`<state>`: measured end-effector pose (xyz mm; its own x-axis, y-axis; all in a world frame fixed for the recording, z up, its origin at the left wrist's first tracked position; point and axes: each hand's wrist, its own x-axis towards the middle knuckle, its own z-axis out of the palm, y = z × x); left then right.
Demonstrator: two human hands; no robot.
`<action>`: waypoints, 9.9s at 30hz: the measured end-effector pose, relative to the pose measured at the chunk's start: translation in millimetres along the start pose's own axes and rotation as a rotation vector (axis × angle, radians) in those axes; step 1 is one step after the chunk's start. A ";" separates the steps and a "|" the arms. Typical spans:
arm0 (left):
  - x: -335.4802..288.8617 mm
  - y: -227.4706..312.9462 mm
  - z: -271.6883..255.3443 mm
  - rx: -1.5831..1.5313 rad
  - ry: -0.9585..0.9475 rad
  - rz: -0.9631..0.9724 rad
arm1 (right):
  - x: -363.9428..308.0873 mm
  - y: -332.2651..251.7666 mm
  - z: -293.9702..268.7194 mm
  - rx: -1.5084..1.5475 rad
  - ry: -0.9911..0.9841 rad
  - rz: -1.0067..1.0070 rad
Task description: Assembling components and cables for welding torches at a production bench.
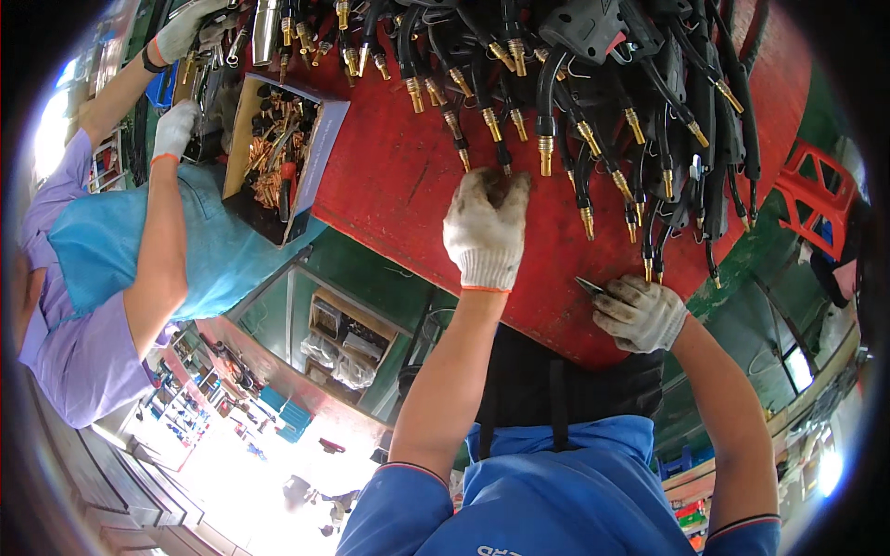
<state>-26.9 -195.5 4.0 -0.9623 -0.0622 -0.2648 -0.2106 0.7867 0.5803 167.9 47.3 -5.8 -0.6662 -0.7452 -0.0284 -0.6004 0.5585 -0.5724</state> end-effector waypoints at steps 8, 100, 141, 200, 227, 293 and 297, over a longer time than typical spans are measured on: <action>3.3 -3.9 10.6 0.065 0.056 0.036 | -4.7 0.7 7.6 -0.031 0.066 -0.009; -43.3 27.9 4.4 -1.063 -0.683 -0.564 | -6.6 3.5 5.0 0.115 0.064 -0.009; -95.9 -27.9 18.2 -0.501 -0.049 -0.141 | 2.8 1.8 -3.0 0.007 0.116 -0.052; -97.2 -49.9 40.3 0.403 0.296 0.474 | 0.6 -6.2 -1.1 -0.025 0.247 -0.048; -97.3 -46.1 38.7 0.432 0.276 0.472 | -3.0 -6.2 4.4 -0.046 0.255 -0.038; -100.1 -48.5 42.5 0.420 0.309 0.498 | -5.1 -6.4 8.7 -0.019 0.289 -0.044; -99.4 -48.7 41.7 0.412 0.304 0.493 | -4.7 -5.5 12.3 -0.009 0.274 -0.036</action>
<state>86.1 -202.0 -30.0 -0.9467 0.2399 0.2152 0.2868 0.9317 0.2229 179.8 43.3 -12.5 -0.7383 -0.6392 0.2151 -0.6290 0.5376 -0.5615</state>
